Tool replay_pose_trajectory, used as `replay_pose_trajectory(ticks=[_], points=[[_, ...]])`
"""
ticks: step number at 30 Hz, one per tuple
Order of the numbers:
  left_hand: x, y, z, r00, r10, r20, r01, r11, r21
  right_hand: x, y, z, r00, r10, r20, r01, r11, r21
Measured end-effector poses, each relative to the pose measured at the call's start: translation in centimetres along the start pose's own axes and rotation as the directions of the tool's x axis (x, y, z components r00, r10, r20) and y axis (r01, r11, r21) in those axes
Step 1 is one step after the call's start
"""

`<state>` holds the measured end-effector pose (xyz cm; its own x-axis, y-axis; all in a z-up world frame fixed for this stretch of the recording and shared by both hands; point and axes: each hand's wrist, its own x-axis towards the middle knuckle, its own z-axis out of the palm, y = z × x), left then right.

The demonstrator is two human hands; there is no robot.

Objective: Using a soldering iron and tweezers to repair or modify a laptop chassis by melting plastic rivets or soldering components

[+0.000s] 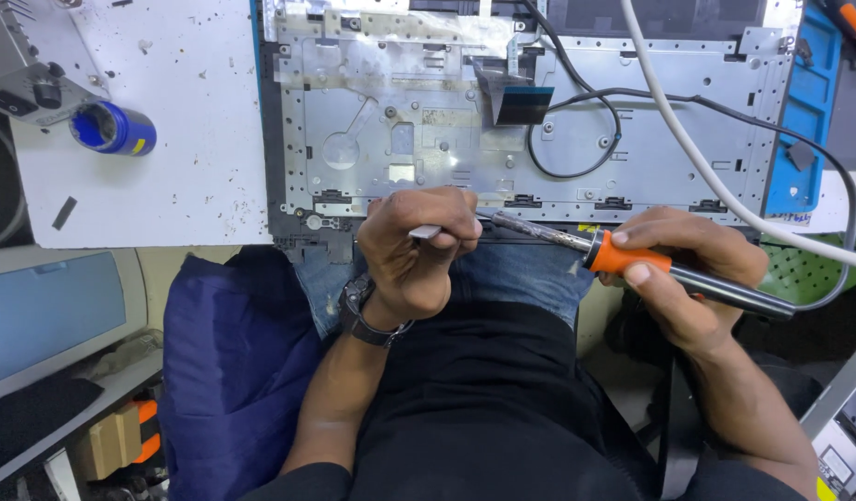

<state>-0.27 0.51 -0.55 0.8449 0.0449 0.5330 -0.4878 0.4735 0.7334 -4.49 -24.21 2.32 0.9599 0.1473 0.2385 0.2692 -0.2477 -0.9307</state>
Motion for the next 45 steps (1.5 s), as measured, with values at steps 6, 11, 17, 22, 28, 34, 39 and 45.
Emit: replay_pose_trajectory(ticks=[6, 11, 17, 22, 28, 34, 39, 45], points=[[0.1, 0.2, 0.0, 1.000, -0.003, 0.006, 0.003, 0.999, 0.034, 0.0, 0.2, 0.0, 1.000, 0.000, -0.010, 0.000, 0.999, 0.032], [0.1, 0.4, 0.0, 1.000, -0.013, 0.008, 0.012, 0.998, 0.058, -0.4, 0.3, 0.0, 1.000, 0.011, 0.000, -0.011, 0.999, 0.030], [0.3, 0.6, 0.0, 1.000, -0.021, 0.006, 0.020, 0.996, 0.084, -0.5, 0.7, -0.2, 0.998, 0.035, -0.044, -0.034, 0.999, 0.020], [0.2, 0.5, 0.0, 0.999, -0.037, -0.003, 0.037, 0.999, 0.038, -0.6, 0.8, -0.2, 0.999, 0.021, -0.050, -0.020, 0.999, 0.027], [0.5, 0.5, 0.0, 1.000, -0.017, 0.018, 0.017, 0.999, 0.030, 0.3, 0.0, 0.5, 0.999, -0.018, -0.031, 0.022, 0.988, 0.155], [0.3, 0.5, 0.0, 1.000, -0.024, -0.011, 0.024, 0.999, 0.045, -0.8, 1.0, -0.1, 0.996, 0.023, -0.082, -0.018, 0.998, 0.062], [0.3, 0.6, 0.0, 1.000, -0.028, -0.005, 0.029, 0.999, 0.043, -0.3, 0.6, 0.5, 0.996, 0.013, -0.087, -0.004, 0.995, 0.104], [0.1, 0.6, -0.2, 0.999, -0.053, -0.002, 0.053, 0.996, 0.067, -0.5, 0.8, 0.2, 0.997, 0.013, -0.077, -0.007, 0.997, 0.082]])
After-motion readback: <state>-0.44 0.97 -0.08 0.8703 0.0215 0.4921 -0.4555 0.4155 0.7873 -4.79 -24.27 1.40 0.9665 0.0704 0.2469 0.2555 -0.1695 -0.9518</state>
